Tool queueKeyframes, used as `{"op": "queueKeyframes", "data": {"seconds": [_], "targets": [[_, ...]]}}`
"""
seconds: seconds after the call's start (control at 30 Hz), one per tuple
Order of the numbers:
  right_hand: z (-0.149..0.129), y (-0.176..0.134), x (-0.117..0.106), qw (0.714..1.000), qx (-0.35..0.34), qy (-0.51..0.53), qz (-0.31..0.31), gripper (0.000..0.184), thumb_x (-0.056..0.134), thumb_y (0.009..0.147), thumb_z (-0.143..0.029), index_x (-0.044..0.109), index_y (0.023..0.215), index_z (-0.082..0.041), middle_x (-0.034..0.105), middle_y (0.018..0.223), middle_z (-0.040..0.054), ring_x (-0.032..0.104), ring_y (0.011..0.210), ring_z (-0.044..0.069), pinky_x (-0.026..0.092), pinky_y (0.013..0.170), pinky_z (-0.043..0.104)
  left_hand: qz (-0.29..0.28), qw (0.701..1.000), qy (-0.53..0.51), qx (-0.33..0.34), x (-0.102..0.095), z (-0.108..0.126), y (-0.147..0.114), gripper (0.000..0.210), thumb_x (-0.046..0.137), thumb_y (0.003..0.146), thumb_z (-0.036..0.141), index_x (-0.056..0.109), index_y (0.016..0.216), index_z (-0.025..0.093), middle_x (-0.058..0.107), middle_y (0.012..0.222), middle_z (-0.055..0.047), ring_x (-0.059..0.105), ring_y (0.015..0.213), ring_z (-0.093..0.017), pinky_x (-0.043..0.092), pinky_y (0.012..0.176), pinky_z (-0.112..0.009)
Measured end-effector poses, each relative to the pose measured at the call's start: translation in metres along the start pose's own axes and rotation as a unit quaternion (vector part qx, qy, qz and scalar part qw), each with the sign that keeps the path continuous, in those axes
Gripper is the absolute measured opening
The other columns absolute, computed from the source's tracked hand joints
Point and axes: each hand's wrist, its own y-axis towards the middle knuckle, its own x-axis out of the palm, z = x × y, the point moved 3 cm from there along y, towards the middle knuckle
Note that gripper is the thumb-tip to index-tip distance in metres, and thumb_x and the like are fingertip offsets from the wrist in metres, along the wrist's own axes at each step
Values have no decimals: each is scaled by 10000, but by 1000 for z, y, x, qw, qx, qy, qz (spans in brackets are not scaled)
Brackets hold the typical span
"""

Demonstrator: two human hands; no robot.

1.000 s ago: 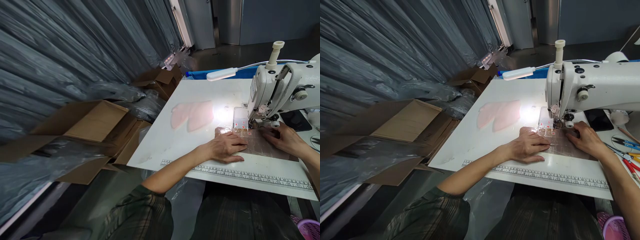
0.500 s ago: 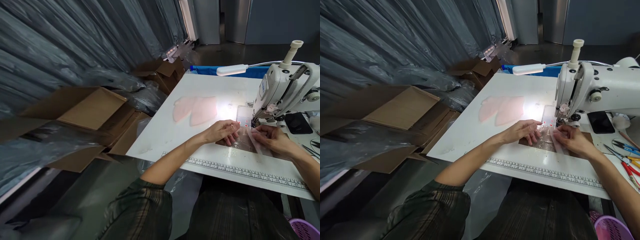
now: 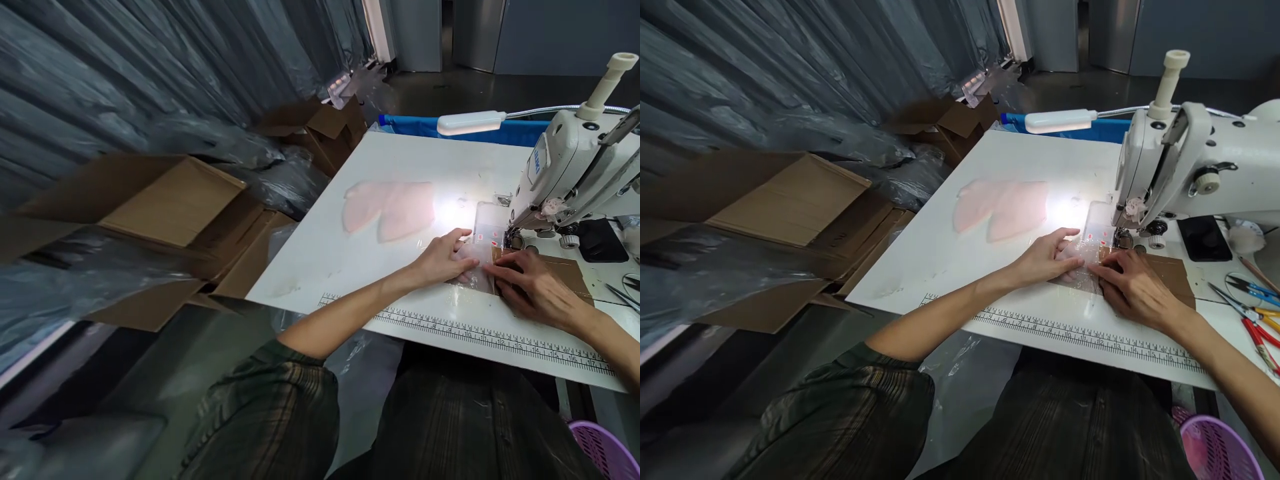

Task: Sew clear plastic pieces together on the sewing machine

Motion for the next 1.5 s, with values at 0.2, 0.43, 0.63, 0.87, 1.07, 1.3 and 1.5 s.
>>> {"op": "queueKeyframes", "data": {"seconds": [0.2,0.43,0.63,0.87,1.07,1.3,1.5], "targets": [[9,-4,2,999,-38,-37,6,306,456,1001,-234,663,1219,-176,649,1081,142,624,1005,258,586,868,458,-11,1000,-1,6,-7,0,-1,850,766,838,200,301,1549,156,682,1039,-79,726,698,-131,600,688,-271],[11,-8,5,999,-3,-1,52,283,461,986,-200,556,1251,-223,629,1124,118,620,1004,247,581,883,464,-56,998,-23,25,-7,2,2,674,679,928,248,368,1504,87,721,820,-34,669,616,-105,549,615,-238],[13,-13,11,998,-13,-9,63,285,462,983,-204,607,1227,-222,576,1159,131,602,1100,251,579,894,444,-11,999,26,35,-6,-8,8,835,753,878,326,299,1555,143,712,918,-34,604,554,-72,509,521,-214],[13,-15,16,995,26,-74,58,333,439,981,-229,662,1228,-228,598,1153,145,555,1042,291,568,886,522,0,992,110,69,-14,1,2,782,748,831,152,358,1508,122,654,802,33,616,574,-61,522,567,-200],[14,-15,16,995,58,-69,41,368,420,991,-260,674,1256,-282,621,1144,122,546,1060,292,544,909,536,-6,999,51,-9,-11,5,-1,698,686,921,159,333,1522,121,634,710,45,640,503,-84,551,511,-206],[12,-14,14,995,53,-74,33,367,428,987,-244,690,1244,-223,628,1142,144,534,1036,303,528,902,526,-11,996,92,17,-18,15,-7,790,735,878,130,309,1543,129,638,770,42,646,554,-76,534,517,-185],[12,-13,14,995,35,-82,44,350,430,990,-229,688,1225,-199,630,1127,145,535,1020,301,531,898,507,24,994,89,53,-21,8,1,702,706,895,136,361,1505,100,636,768,38,602,516,-62,541,531,-206]]}}
